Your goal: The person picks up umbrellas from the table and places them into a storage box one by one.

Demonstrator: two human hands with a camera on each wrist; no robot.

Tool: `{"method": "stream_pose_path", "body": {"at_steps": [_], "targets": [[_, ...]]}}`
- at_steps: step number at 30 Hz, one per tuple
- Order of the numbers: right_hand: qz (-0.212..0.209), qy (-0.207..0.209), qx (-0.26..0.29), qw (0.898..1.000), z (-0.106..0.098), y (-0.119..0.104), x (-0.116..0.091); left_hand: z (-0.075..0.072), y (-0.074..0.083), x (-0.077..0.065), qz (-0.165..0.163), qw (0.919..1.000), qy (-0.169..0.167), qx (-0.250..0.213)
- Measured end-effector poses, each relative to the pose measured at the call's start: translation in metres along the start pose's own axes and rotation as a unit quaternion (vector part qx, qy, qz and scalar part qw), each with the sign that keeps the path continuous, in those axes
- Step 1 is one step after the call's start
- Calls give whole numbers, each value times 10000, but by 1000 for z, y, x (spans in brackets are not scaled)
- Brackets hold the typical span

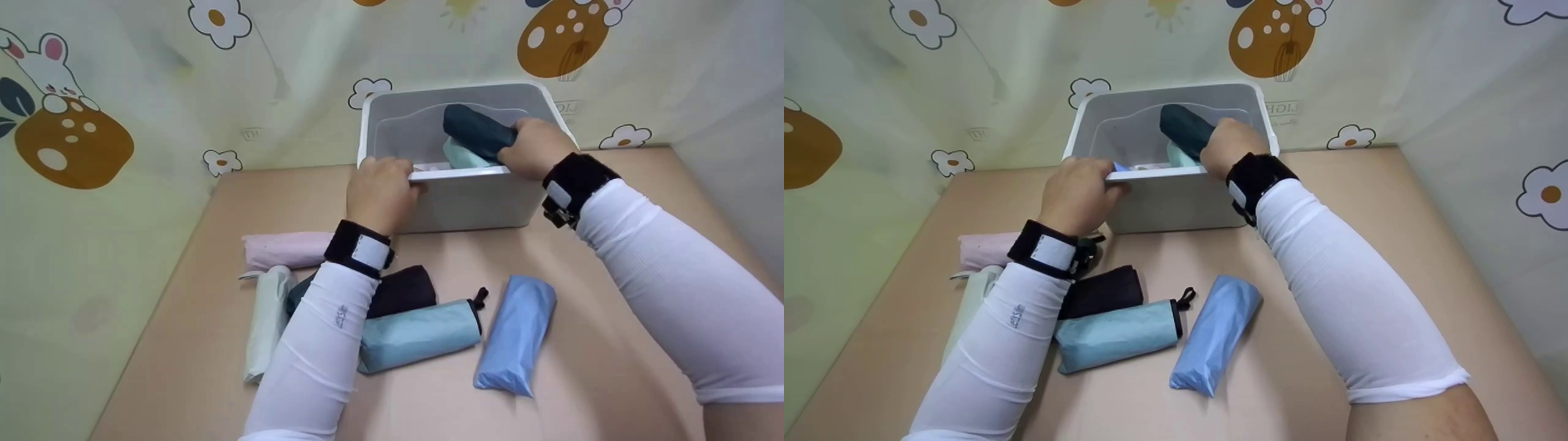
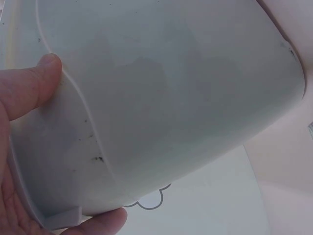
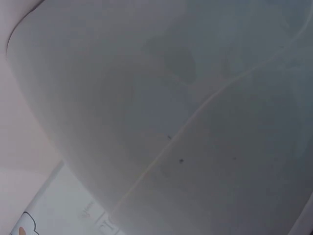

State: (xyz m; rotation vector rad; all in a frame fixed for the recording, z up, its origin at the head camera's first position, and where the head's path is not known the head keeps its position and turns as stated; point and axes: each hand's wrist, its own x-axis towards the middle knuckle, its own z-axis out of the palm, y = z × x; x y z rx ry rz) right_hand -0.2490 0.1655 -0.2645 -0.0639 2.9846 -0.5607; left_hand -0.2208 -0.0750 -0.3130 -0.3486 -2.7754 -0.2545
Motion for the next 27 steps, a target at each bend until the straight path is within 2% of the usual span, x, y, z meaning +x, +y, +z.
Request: {"method": "stream_pose_path", "body": {"at_steps": [7, 13, 16, 19, 22, 25, 27], "targets": [[-24, 110, 293, 9995, 1, 1, 0, 0, 0, 1, -14, 10000, -77, 46], [24, 240, 1022, 9945, 1, 2, -4, 1, 0, 1, -34, 9999, -117, 63], [-179, 394, 1365, 9897, 2, 3, -13, 1, -1, 1, -38, 9999, -97, 68], [-579, 450, 1576, 9848, 4, 4, -27, 1, -1, 1, -46, 9999, -72, 77], [-1366, 370, 1618, 9766, 6, 8, -43, 1, -1, 1, -35, 10000, -44, 67], [-2143, 178, 1366, 9670, 7, 14, -61, 0, -1, 1, -22, 10000, -36, 48], [-2503, -1, 1211, 9606, 7, 19, -73, 0, -1, 1, 8, 10000, -5, 39]]}}
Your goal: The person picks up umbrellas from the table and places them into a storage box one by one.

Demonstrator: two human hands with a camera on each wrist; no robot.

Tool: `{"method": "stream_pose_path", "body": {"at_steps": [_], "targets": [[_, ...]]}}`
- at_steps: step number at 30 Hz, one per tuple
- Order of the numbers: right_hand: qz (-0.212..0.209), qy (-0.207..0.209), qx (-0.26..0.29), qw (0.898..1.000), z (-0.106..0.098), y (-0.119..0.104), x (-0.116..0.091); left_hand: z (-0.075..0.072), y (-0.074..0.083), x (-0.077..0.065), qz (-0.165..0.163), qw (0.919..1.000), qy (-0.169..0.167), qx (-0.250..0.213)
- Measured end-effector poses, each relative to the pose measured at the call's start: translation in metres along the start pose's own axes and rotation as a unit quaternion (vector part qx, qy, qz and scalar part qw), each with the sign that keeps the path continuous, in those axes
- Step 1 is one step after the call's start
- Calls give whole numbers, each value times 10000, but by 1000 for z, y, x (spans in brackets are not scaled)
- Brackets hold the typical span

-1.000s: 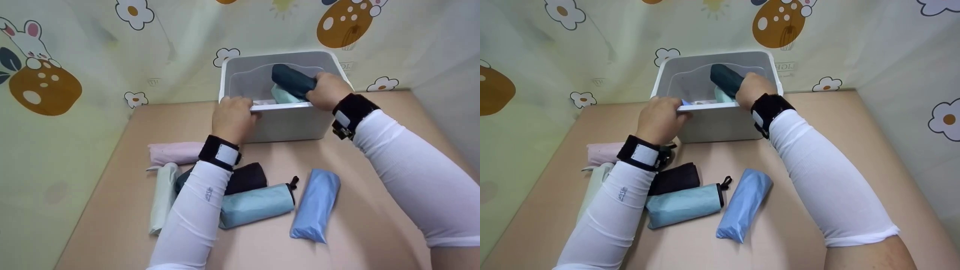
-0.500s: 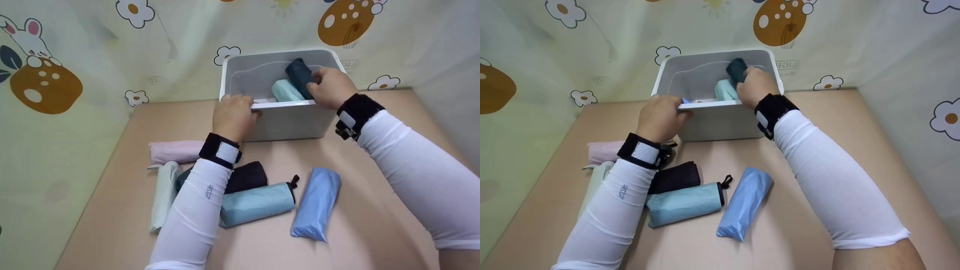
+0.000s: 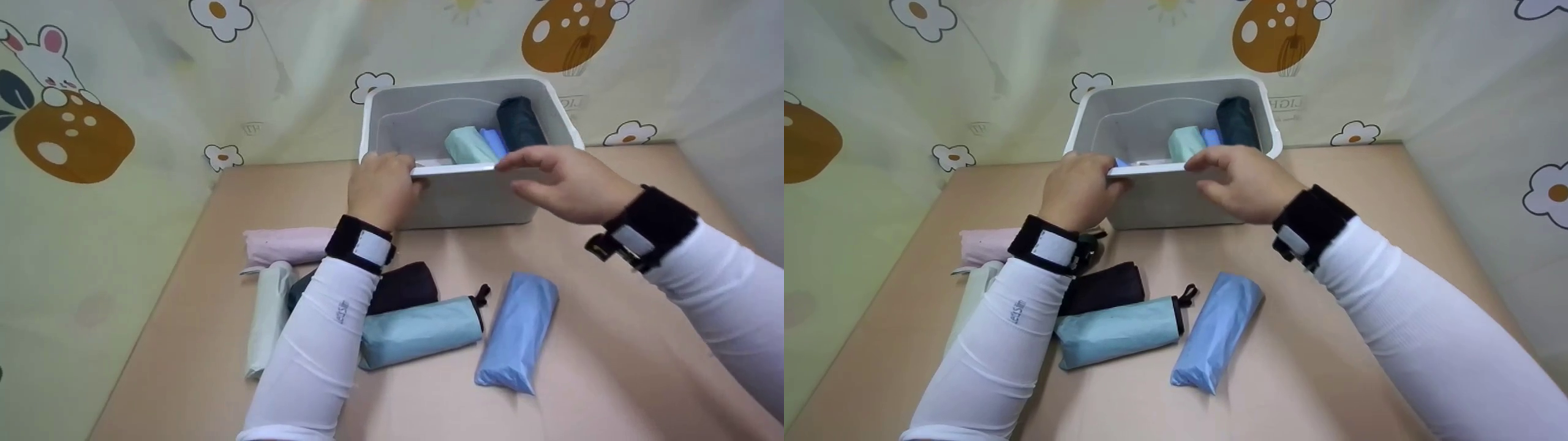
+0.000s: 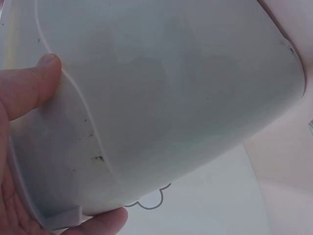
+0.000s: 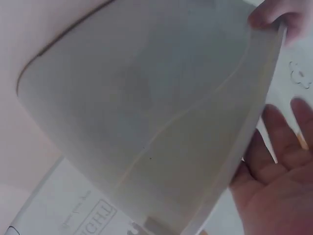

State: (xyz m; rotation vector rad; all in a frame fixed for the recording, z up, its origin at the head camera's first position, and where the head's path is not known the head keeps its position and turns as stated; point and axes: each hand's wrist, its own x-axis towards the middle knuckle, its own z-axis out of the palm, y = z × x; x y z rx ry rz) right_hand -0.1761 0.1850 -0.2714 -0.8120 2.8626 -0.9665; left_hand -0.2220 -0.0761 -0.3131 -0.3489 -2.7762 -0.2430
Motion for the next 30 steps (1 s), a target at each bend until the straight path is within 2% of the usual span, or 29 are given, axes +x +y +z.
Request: {"method": "stream_pose_path", "body": {"at_steps": [3, 5, 10, 15, 17, 20, 26, 30], "targets": [[-285, -479, -134, 9984, 5, -1, -18, 0, 0, 0, 30, 10000, 47, 10], [-429, -864, -413, 9945, 13, 0, -28, 0, 1, 1, 35, 10000, 52, 27], [-607, -1817, -1372, 9718, 40, 10, -50, -1, 0, 0, -52, 10000, -32, 21], [-322, -2611, -1462, 9536, 61, 27, -66, 0, -1, 0, -106, 9999, -69, 13], [-168, -2706, -1470, 9512, 68, 32, -69, 0, -1, 0, -119, 9999, -73, 3], [-113, -2591, -1676, 9511, 78, 37, -73, 0, 0, 0, -123, 9999, -84, -7], [-641, -1953, -2200, 9536, 92, 40, -77, -1, 2, 0, -113, 9999, -102, -26], [-998, -1801, -2243, 9525, 95, 42, -77, -1, 2, -1, -92, 9999, -64, -44]]}}
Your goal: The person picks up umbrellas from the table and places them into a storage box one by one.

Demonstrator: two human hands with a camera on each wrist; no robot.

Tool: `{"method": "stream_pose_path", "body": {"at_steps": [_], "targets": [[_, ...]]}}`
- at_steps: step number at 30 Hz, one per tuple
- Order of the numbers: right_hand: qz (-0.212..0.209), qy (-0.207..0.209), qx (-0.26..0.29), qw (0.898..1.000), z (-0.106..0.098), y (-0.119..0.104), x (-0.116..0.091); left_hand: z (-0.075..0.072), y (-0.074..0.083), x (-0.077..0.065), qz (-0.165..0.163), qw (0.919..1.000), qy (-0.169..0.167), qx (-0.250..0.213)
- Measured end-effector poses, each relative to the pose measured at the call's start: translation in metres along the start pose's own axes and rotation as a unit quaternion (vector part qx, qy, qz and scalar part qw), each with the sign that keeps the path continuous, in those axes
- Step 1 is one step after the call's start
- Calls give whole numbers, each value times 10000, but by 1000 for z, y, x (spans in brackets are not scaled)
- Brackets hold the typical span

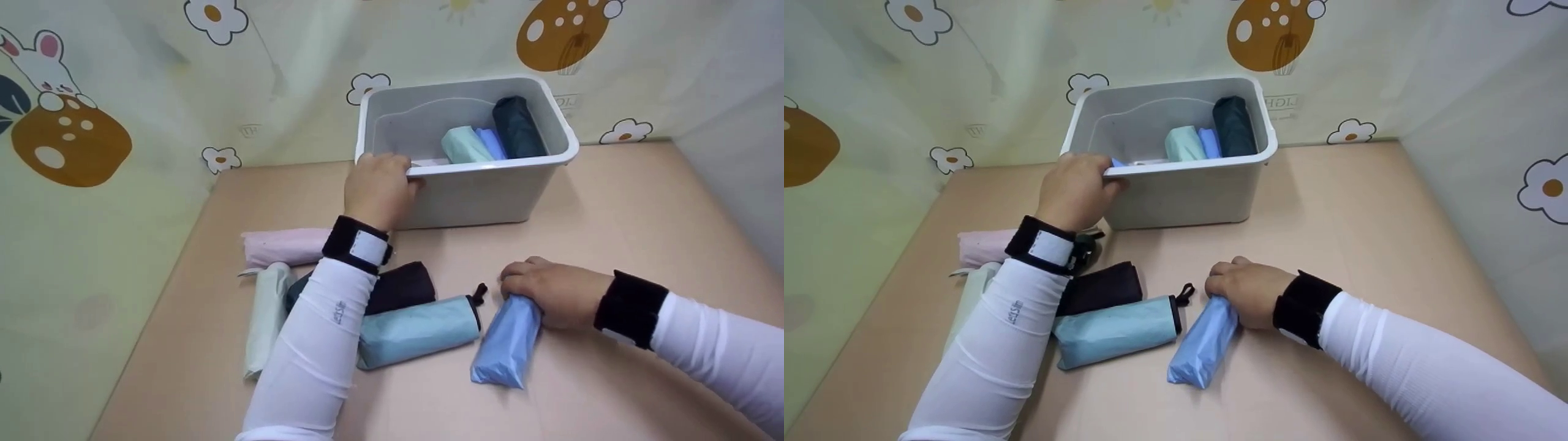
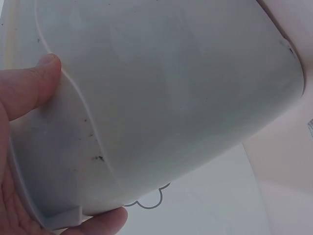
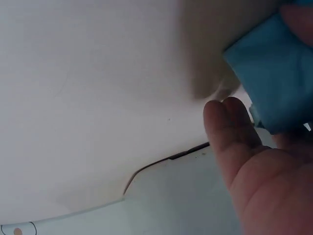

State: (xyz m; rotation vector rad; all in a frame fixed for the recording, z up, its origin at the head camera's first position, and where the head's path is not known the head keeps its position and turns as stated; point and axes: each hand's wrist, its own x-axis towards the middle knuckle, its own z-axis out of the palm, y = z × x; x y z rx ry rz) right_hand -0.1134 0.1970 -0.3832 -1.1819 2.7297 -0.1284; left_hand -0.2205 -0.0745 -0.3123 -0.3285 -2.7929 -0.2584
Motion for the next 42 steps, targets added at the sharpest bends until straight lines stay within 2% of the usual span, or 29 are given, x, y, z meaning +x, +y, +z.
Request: {"method": "stream_pose_path", "body": {"at_steps": [8, 13, 16, 19, 24, 29, 31, 36, 42], "targets": [[-310, -21, 354, 9989, -10, 10, -2, 2, -4, 0, -21, 10000, 79, -31], [-446, 279, 972, 9939, -33, 20, -2, 3, -6, -1, -10, 9999, 108, -41], [-273, 564, 1565, 9857, -53, 26, -3, 2, -7, -1, -18, 9999, 115, -44], [-22, 973, 2200, 9706, -75, 30, -3, 1, -7, -1, -44, 9999, 86, -39], [229, 1829, 2972, 9368, -110, 30, 7, 0, -6, -2, -6, 10000, 80, -49], [1251, 2565, 3401, 8961, -137, 28, 28, 0, -4, -2, 14, 9999, 131, -78], [1679, 2799, 3369, 8832, -145, 30, 38, 0, -4, -1, 36, 9999, 139, -43], [2258, 3080, 3334, 8619, -155, 38, 63, 2, -2, 0, 54, 9999, 130, 22], [2640, 3059, 3536, 8436, -151, 45, 85, 3, 1, -1, 32, 10000, 54, -4]]}}
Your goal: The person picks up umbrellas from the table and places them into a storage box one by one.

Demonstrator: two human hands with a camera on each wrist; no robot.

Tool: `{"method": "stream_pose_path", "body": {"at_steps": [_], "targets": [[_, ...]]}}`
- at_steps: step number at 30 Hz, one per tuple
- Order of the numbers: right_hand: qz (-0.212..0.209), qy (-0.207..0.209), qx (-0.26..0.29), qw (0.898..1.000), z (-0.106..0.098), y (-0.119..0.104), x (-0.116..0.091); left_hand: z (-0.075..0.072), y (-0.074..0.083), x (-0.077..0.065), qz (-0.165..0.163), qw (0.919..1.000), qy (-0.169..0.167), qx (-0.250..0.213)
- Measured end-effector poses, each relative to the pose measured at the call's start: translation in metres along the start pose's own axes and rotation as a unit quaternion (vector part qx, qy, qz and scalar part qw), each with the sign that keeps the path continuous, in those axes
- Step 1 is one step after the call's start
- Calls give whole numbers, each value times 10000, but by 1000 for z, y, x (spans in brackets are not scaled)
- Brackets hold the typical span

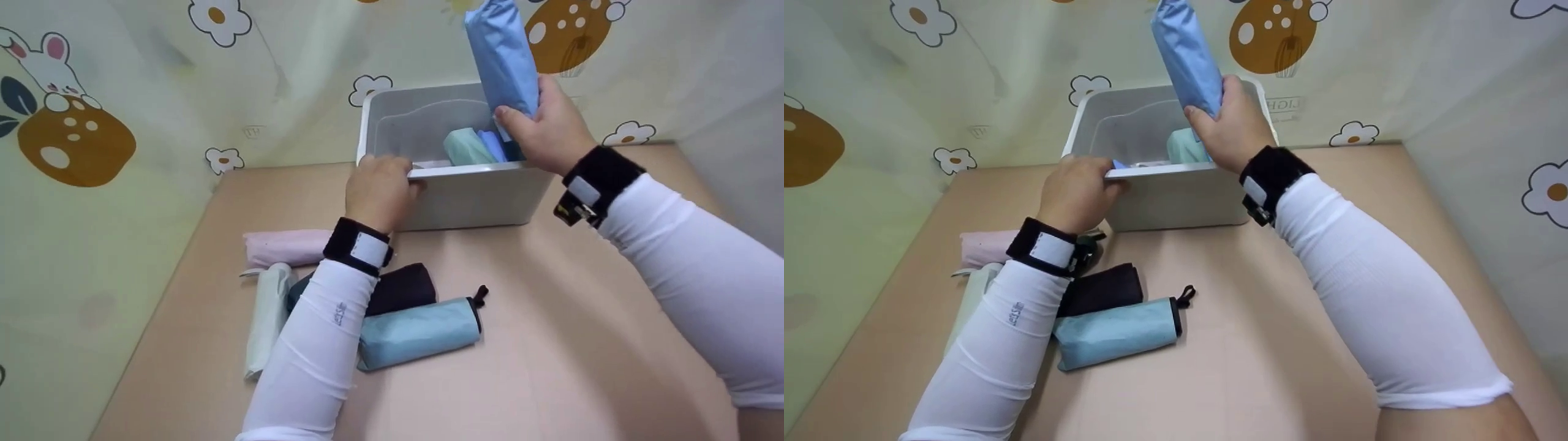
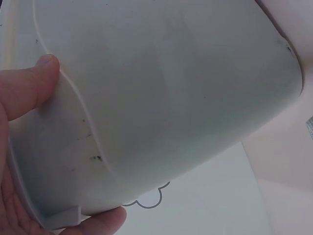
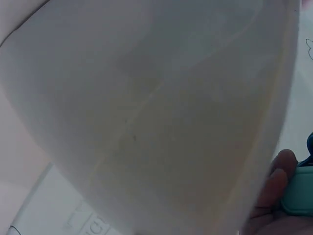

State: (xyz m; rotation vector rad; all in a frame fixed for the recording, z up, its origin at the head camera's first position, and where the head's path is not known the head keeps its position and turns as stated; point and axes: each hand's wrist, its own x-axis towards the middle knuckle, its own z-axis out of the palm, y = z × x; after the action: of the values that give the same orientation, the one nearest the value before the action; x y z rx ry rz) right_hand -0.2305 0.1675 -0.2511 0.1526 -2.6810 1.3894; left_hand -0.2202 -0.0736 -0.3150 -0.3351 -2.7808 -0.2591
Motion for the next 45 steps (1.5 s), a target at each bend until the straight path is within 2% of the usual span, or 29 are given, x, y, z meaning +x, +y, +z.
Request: {"method": "stream_pose_path", "body": {"at_steps": [12, 16, 29, 36, 45], "targets": [[235, 276, -80, 9993, 29, 0, 20, -2, 0, 0, 35, 9999, -89, 117], [385, 154, -105, 9991, 38, -5, 26, -2, -1, 0, 13, 9999, -77, 100], [544, -566, -954, 9923, 59, -19, 28, -2, -1, 1, 113, 9998, 108, 100], [516, -574, -1361, 9877, 63, -19, 30, -1, -1, 2, 173, 9997, 151, 118], [510, -840, -1780, 9791, 72, -24, 31, -1, -1, 2, 131, 9997, 172, 113]]}}
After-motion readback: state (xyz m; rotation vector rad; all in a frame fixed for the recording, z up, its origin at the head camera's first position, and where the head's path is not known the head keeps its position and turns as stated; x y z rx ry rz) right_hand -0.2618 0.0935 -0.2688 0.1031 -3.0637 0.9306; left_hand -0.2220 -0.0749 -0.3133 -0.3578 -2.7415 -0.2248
